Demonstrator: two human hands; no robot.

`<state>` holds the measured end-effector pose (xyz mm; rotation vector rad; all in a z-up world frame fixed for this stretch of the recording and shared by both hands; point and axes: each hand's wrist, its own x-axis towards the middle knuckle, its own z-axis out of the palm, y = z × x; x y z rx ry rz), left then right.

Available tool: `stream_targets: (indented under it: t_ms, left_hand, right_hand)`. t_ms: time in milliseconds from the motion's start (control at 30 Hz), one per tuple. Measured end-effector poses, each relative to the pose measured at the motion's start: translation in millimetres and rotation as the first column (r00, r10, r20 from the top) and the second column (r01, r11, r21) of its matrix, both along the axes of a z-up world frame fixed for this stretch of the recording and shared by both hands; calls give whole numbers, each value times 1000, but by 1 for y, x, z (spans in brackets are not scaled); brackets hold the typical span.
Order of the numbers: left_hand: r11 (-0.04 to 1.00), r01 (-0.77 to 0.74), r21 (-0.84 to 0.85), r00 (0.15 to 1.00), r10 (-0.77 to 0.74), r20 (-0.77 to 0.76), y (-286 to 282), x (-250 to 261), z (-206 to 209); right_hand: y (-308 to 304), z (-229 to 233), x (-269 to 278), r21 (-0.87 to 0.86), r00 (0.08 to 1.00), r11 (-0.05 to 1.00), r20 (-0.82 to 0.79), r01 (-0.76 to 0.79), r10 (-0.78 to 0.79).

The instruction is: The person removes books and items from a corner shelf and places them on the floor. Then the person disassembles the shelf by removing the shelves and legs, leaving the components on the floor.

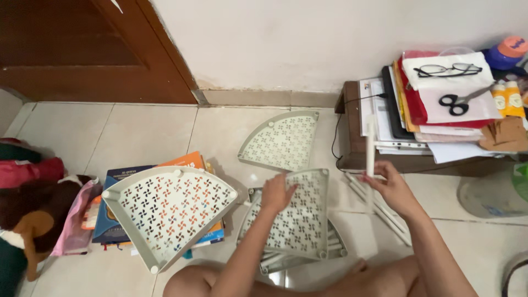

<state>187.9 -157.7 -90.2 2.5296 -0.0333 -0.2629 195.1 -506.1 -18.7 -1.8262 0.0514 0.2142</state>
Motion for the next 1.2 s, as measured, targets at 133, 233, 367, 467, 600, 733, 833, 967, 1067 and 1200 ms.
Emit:
stream_targets:
  t_ms: [133,233,367,467,600,733,833,967,1067,1200]
  left_hand:
    - [996,51,-77,984,-37,172,-9,-28,1]
    - [996,52,-79,990,-41,134,-8,-50,1]
    - [996,-18,-88,989,30,142,3,-56,-3]
    - [997,-23,-75,991,33,130,10,-55,-7]
    - [997,-32,-77,990,42,132,13,-51,-10]
    - [995,-53,-81,989,64,136,12,-47,-12]
    - [995,-78,-66,982,88,167,14,-45,-12]
    - [989,-111,-100,982,124,141,17,-43,-11]
    - [987,-115,-115,977,133,167,17,-37,-12]
    - [954,-148,-262,955,207,212,14,-24,-15]
  right_hand:
    - [74,19,48,245,992,969,124,-45,15]
    - [124,8,71,-28,970,999,238,-46,52]
    - [147,-18,78,-351,958,936,265,-8,108]
    - [145,-38,82,-428,952,904,277,-1,132]
    - [146,-59,85,-497,967,867,216,-11,136]
    - [148,-63,82,-454,951,889,250,-49,180]
    - [153,-58,79,-490,937,864,238,-112,257]
    - [158,-51,77,-512,931,851,242,-117,273]
    - [164,-48,74,-517,925,850,269,-99,270]
    - [186,-48,61,-449,928,886,268,-117,258]
